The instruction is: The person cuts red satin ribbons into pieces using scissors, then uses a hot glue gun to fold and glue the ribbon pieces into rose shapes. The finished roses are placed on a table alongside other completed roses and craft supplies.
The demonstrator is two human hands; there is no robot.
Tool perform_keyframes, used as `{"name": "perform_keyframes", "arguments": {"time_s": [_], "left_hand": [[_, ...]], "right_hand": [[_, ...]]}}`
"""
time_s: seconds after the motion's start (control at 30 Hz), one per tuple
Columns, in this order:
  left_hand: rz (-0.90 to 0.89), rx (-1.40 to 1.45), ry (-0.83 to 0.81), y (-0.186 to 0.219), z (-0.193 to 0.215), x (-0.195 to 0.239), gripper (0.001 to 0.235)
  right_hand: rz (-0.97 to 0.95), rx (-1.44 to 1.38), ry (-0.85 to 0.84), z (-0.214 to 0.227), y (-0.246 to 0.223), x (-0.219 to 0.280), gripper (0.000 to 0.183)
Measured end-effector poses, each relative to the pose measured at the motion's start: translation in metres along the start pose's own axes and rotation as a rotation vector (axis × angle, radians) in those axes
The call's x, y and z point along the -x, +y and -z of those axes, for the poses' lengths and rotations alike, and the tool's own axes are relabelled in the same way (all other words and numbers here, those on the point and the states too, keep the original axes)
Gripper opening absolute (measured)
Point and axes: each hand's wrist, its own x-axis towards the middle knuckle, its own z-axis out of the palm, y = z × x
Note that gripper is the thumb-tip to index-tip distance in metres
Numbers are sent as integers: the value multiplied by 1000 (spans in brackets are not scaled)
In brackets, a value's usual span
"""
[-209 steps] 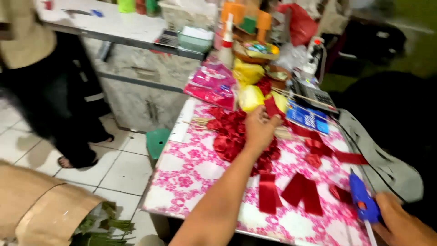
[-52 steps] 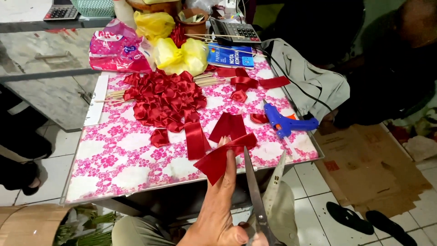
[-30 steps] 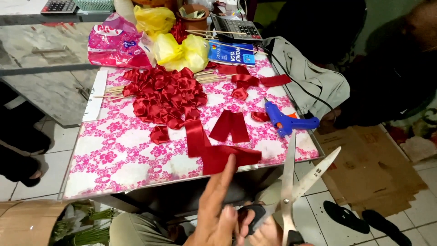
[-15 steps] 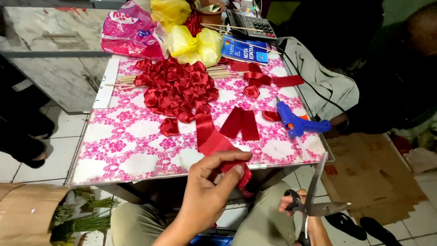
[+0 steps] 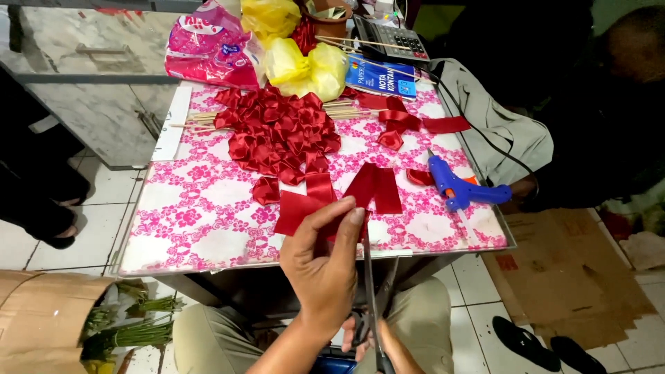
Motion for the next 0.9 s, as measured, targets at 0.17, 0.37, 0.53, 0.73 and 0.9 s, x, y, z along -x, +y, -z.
{"name": "perform_keyframes", "arguments": {"time_s": [0.17, 0.37, 0.53, 0.73, 0.9], "left_hand": [[-5, -27, -154, -8, 11, 11, 37], [12, -109, -101, -5, 14, 15, 36], [53, -105, -63, -5, 13, 18, 33], [56, -93, -56, -2, 13, 18, 37], [56, -60, -61, -2, 11, 18, 38]], "right_hand": [[45, 259, 24, -57, -83, 40, 72], [328, 459, 131, -124, -154, 78, 103], [441, 516, 94, -140, -179, 74, 113], [406, 487, 287, -145, -171, 82, 95], [364, 353, 179, -125, -159, 63, 124]]}}
